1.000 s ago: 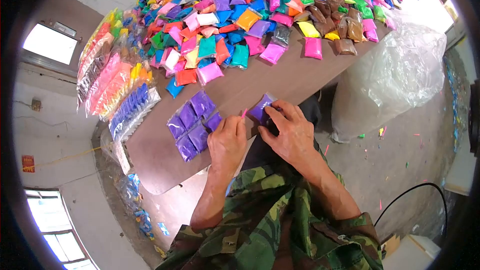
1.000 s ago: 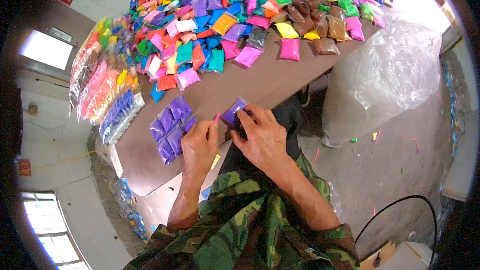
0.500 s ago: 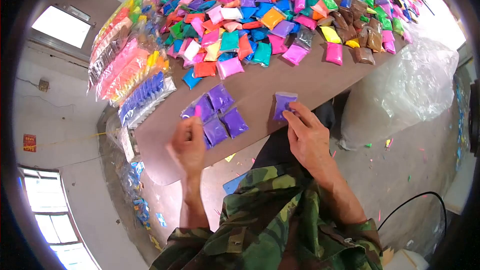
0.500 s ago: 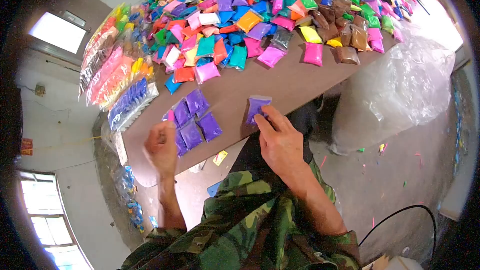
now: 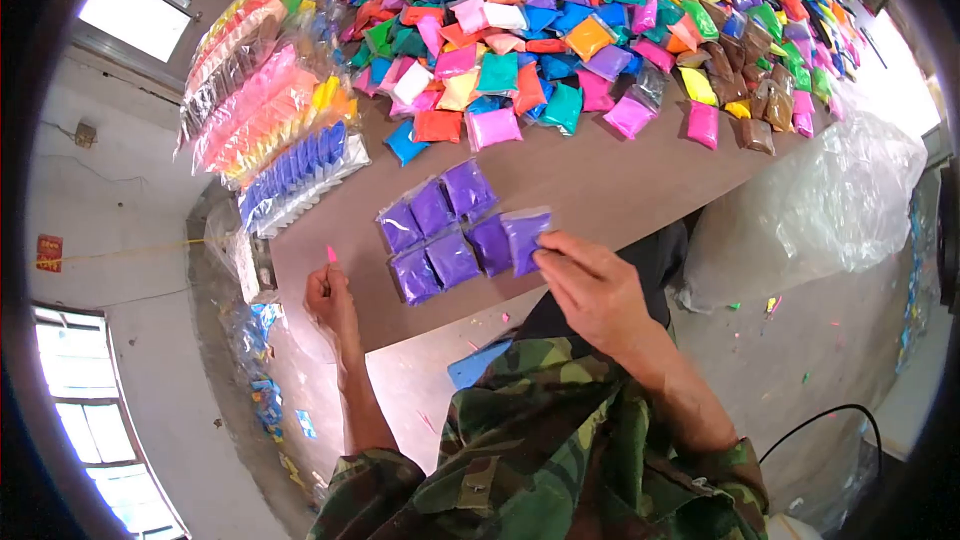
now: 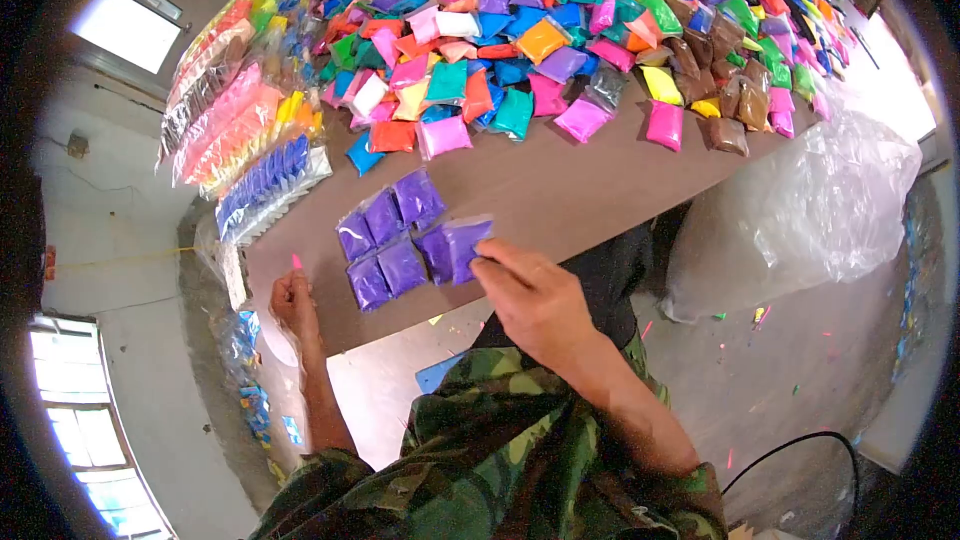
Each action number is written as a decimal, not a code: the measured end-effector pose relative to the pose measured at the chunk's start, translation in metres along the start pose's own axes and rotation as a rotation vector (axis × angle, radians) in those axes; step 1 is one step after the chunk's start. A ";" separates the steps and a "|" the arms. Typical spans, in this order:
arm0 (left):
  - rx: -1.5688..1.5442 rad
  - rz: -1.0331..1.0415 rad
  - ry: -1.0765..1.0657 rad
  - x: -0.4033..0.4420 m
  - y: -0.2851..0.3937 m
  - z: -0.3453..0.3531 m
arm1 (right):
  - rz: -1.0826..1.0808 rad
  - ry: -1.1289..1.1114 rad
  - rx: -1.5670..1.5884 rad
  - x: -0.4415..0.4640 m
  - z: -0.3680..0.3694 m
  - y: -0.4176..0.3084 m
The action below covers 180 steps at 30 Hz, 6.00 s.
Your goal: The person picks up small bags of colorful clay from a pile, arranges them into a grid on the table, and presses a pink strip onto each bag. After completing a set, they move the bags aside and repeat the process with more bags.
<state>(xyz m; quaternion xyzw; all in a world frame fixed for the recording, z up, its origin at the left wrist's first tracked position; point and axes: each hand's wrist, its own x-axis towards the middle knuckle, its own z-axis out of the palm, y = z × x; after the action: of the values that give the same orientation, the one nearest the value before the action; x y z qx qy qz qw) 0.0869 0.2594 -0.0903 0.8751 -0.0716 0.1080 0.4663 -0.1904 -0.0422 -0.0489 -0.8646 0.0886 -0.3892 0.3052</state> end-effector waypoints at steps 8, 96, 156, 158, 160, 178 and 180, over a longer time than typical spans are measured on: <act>0.072 0.009 -0.008 -0.006 0.013 0.001 | -0.108 -0.162 0.013 0.015 0.037 -0.003; 0.126 0.333 0.126 -0.013 0.023 0.008 | 0.601 -0.021 0.595 -0.018 -0.028 0.032; 0.159 0.193 0.062 -0.009 0.041 0.002 | 0.680 0.116 0.495 -0.023 -0.004 0.045; 0.201 0.264 0.080 -0.002 0.033 0.005 | 0.669 0.115 0.509 -0.022 -0.005 0.043; 0.243 0.303 0.064 0.006 0.024 0.006 | 0.675 0.118 0.539 -0.022 -0.004 0.043; 0.258 0.515 0.064 0.059 -0.036 0.014 | 0.565 0.167 0.557 -0.032 0.010 0.046; -0.023 0.426 -0.003 0.037 0.019 0.018 | 0.555 0.156 0.537 -0.035 0.014 0.050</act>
<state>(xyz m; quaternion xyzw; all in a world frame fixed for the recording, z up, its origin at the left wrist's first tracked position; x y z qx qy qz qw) 0.1206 0.2333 -0.0756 0.8350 -0.2567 0.2021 0.4427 -0.1997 -0.0620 -0.1072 -0.6651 0.2371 -0.3656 0.6064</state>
